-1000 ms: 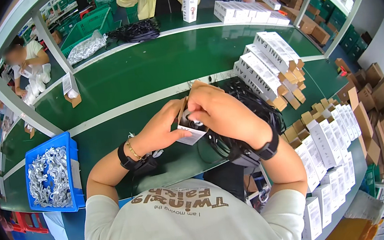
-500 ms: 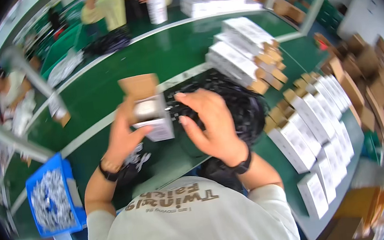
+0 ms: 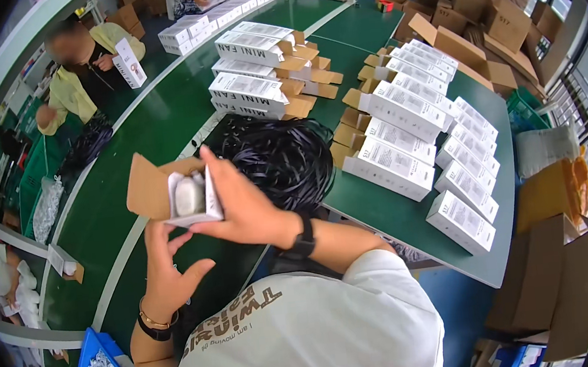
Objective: Packaging small white electronic components into individual boxes at an assembly line.
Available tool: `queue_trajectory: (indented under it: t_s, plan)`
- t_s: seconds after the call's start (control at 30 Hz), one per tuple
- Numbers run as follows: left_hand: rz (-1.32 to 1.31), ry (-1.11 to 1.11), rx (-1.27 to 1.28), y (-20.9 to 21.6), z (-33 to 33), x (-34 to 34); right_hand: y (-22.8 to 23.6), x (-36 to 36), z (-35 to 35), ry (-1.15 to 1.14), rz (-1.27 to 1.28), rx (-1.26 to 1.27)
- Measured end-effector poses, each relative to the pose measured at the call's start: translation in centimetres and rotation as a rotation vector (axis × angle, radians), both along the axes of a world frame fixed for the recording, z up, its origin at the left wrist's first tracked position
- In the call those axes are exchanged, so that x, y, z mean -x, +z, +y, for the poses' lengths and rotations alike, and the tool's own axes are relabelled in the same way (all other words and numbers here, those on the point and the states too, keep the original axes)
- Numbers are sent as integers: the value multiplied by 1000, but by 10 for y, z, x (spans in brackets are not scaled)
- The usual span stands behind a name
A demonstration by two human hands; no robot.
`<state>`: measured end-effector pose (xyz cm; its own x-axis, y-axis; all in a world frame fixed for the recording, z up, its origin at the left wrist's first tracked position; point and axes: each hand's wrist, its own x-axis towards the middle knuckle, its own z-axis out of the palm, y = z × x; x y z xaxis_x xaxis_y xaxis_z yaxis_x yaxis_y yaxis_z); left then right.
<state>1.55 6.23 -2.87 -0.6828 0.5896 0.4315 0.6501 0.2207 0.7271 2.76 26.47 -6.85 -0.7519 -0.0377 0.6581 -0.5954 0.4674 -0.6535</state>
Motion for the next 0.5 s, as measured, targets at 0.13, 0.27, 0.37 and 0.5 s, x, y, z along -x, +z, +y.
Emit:
queue_trajectory:
  t_s: [0.13, 0.27, 0.37, 0.5]
  plan:
    - [1, -217, 89, 4, -2, 4, 56, -41, 70, -309, 38, -320]
    - [61, -212, 183, -3, -6, 23, 75, -67, 143, -718, -282, -530]
    - [96, -235, 219, -3, -14, 28, 58, -83, 200, -898, -520, -593]
    - [100, -161, 229, -5, -33, 34, 28, -82, 242, -1043, -690, -980]
